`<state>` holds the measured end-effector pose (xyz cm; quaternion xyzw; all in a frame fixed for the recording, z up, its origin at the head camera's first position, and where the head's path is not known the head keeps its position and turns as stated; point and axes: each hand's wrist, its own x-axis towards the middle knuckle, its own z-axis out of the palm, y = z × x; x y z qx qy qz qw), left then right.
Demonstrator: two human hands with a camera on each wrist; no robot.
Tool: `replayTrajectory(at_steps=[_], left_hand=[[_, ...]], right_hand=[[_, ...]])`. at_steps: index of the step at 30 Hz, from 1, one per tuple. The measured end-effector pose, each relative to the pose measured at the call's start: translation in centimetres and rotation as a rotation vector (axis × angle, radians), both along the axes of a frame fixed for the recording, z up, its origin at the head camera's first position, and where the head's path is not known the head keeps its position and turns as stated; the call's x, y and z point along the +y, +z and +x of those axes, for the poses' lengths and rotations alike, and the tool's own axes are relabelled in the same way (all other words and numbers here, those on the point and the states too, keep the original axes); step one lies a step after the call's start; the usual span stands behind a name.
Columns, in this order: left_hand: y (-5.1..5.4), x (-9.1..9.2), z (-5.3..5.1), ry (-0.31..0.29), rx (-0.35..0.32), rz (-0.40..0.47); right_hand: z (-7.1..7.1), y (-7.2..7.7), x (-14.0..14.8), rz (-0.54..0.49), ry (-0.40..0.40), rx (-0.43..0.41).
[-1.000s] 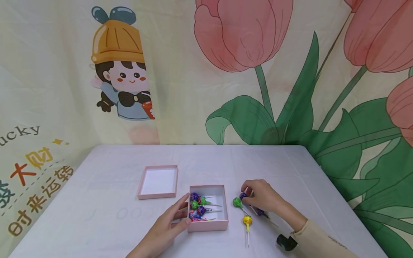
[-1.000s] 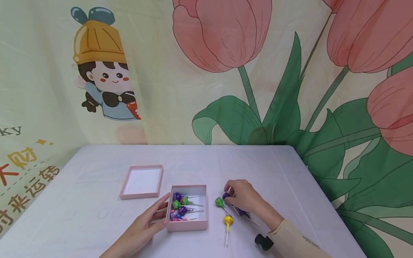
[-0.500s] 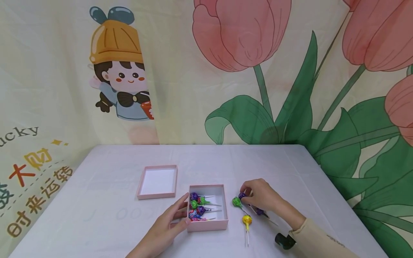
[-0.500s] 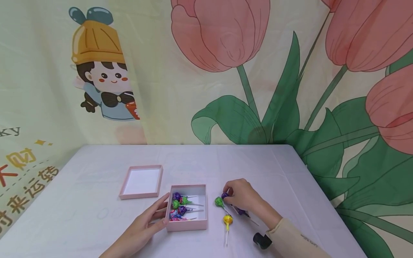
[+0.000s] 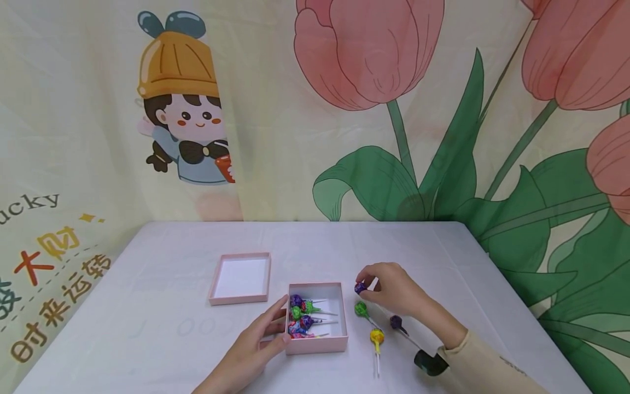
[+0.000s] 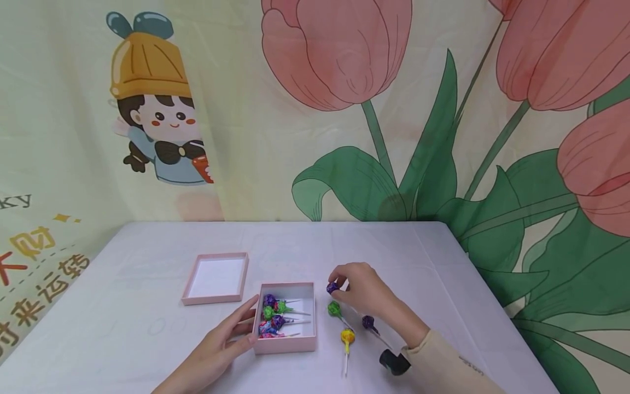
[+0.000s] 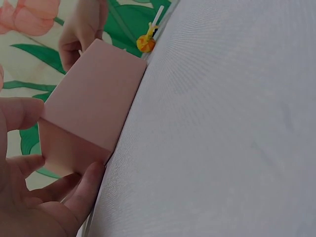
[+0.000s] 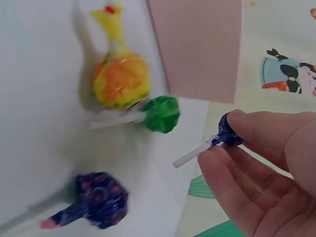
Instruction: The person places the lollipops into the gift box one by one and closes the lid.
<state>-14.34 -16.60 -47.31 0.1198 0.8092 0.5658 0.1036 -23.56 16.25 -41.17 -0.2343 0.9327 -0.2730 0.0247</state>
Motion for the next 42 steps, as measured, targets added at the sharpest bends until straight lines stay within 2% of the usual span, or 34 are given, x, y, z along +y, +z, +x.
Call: replayTrajectory(at_steps=[6, 17, 28, 36, 42], left_hand=[[0.0, -0.1, -0.1, -0.010, 0.012, 0.003], [-0.1, -0.1, -0.1, -0.011, 0.018, 0.013], [0.0, -0.1, -0.3, -0.009, 0.000, 0.014], [0.0, -0.2, 0.0, -0.017, 0.006, 0.018], [0.0, -0.1, 0.0, -0.027, 0.005, 0.027]], right_hand=[[0.5, 1.4, -1.1, -0.005, 0.075, 0.018], [1.2, 2.9, -3.6, -0.055, 0.211, 0.060], [1.4, 3.5, -5.7, -0.085, 0.259, 0.068], [1.7, 3.1, -7.1, -0.111, 0.259, 0.019], [1.6, 2.2, -7.6, -0.086, 0.298, 0.027]])
